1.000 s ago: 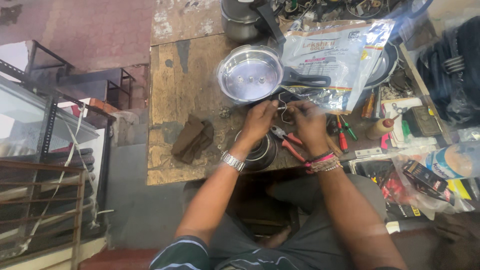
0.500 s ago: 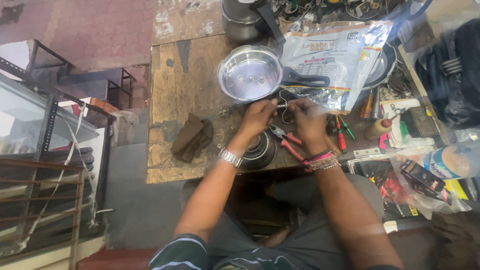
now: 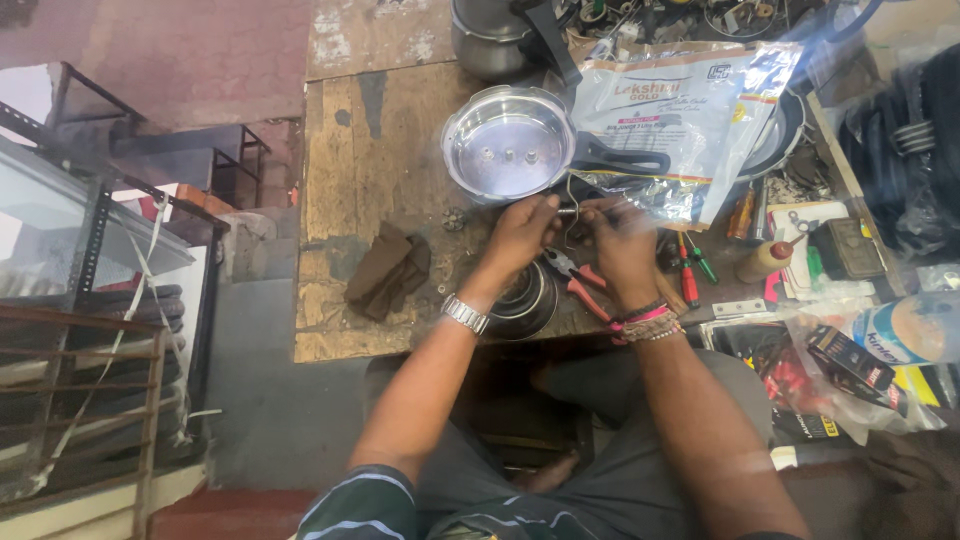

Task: The person sits on the floor and works on a disassembled metal appliance, likely a pressure cooker. They use a screwdriver to loosen parts inside the base and pliers to remove a small metal component. The person then uses the pliers to cut a wire and manipulate a small metal piece.

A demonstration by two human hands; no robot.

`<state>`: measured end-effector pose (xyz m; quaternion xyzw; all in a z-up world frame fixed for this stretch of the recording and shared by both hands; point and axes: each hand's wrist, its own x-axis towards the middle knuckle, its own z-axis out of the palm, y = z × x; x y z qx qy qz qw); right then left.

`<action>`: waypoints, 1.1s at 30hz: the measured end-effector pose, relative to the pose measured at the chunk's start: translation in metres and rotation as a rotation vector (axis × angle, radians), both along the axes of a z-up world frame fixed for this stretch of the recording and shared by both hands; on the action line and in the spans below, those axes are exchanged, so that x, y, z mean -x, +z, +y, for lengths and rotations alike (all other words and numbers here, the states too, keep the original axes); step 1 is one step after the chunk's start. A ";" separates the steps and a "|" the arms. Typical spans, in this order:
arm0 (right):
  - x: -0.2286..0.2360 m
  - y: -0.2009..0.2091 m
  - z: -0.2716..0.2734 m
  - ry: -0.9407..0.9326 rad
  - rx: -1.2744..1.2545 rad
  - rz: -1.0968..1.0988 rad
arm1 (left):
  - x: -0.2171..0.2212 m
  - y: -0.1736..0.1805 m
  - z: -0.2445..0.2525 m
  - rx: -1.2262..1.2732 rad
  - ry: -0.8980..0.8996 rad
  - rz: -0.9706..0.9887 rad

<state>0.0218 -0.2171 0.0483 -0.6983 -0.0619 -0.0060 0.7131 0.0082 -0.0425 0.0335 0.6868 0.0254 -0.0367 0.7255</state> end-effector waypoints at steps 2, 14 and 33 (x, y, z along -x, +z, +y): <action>0.000 0.001 -0.001 0.009 -0.012 0.009 | 0.001 -0.001 -0.002 -0.066 0.006 -0.124; 0.002 0.006 0.001 -0.011 -0.014 -0.024 | 0.004 0.012 -0.002 0.040 -0.017 0.058; 0.000 -0.003 0.001 -0.022 0.002 -0.020 | 0.002 -0.003 -0.004 -0.139 0.034 -0.107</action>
